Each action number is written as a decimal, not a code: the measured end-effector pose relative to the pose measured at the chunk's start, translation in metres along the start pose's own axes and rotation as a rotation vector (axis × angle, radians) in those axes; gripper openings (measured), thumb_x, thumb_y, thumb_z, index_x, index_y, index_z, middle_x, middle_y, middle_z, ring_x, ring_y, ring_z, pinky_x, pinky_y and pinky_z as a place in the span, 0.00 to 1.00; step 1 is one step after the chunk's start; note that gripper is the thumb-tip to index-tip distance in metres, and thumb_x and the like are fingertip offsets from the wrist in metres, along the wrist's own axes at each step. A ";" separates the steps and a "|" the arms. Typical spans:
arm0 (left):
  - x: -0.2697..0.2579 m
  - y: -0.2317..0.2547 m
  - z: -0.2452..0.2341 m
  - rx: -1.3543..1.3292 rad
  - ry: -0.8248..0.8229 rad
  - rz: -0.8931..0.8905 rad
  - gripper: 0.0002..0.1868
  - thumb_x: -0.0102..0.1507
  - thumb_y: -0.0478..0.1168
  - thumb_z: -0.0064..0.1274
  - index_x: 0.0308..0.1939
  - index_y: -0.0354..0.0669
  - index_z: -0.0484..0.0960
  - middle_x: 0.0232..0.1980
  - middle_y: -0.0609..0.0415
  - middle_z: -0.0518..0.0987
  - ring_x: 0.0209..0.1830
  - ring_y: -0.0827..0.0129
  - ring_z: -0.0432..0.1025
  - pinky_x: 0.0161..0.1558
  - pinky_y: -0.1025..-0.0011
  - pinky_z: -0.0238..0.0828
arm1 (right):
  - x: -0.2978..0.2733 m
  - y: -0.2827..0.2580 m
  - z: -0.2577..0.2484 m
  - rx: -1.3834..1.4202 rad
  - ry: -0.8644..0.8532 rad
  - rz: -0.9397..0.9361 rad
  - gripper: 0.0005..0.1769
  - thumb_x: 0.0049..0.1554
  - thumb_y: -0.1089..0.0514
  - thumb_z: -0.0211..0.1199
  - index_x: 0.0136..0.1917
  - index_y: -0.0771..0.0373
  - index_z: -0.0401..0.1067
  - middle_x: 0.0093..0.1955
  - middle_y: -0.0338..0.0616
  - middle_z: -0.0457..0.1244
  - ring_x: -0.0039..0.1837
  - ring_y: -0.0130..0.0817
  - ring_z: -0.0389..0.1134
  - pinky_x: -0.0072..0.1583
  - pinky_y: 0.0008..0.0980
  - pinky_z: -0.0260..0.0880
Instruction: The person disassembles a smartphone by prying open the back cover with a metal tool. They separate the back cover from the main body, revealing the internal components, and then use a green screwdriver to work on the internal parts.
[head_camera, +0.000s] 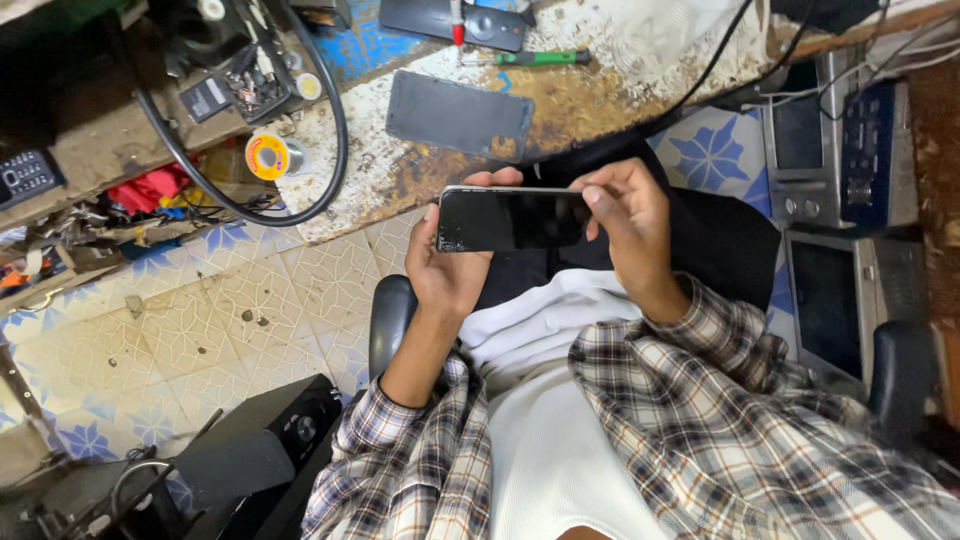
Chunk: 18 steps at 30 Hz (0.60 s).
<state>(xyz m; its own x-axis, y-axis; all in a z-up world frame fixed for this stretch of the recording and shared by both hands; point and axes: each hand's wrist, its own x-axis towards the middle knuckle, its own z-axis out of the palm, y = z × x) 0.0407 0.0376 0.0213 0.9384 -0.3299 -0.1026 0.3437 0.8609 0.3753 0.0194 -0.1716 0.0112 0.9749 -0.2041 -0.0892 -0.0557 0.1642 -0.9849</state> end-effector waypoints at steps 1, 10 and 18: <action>-0.002 -0.002 0.005 -0.005 0.004 -0.015 0.32 0.72 0.53 0.34 0.69 0.28 0.68 0.72 0.25 0.67 0.75 0.40 0.62 0.77 0.45 0.55 | 0.001 -0.005 -0.004 -0.004 0.014 0.008 0.13 0.64 0.56 0.61 0.53 0.67 0.65 0.49 0.57 0.69 0.41 0.29 0.68 0.34 0.21 0.64; -0.006 0.004 0.005 0.168 -0.313 -0.526 0.51 0.67 0.73 0.32 0.80 0.35 0.54 0.76 0.26 0.63 0.72 0.35 0.64 0.63 0.40 0.70 | 0.019 -0.059 -0.021 -0.117 -0.160 -0.371 0.06 0.64 0.67 0.59 0.47 0.74 0.64 0.44 0.64 0.67 0.39 0.34 0.64 0.38 0.23 0.62; -0.007 -0.013 -0.004 0.451 -0.341 -0.624 0.50 0.61 0.54 0.56 0.78 0.29 0.53 0.59 0.34 0.71 0.50 0.50 0.78 0.37 0.62 0.82 | 0.006 -0.045 -0.002 -0.186 -0.425 -0.424 0.05 0.63 0.63 0.62 0.48 0.69 0.72 0.47 0.56 0.70 0.41 0.37 0.67 0.42 0.31 0.67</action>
<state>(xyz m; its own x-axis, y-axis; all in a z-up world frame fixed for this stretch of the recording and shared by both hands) 0.0299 0.0299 0.0129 0.4939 -0.8553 -0.1564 0.6805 0.2683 0.6819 0.0273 -0.1826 0.0548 0.9189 0.1934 0.3437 0.3550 -0.0256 -0.9345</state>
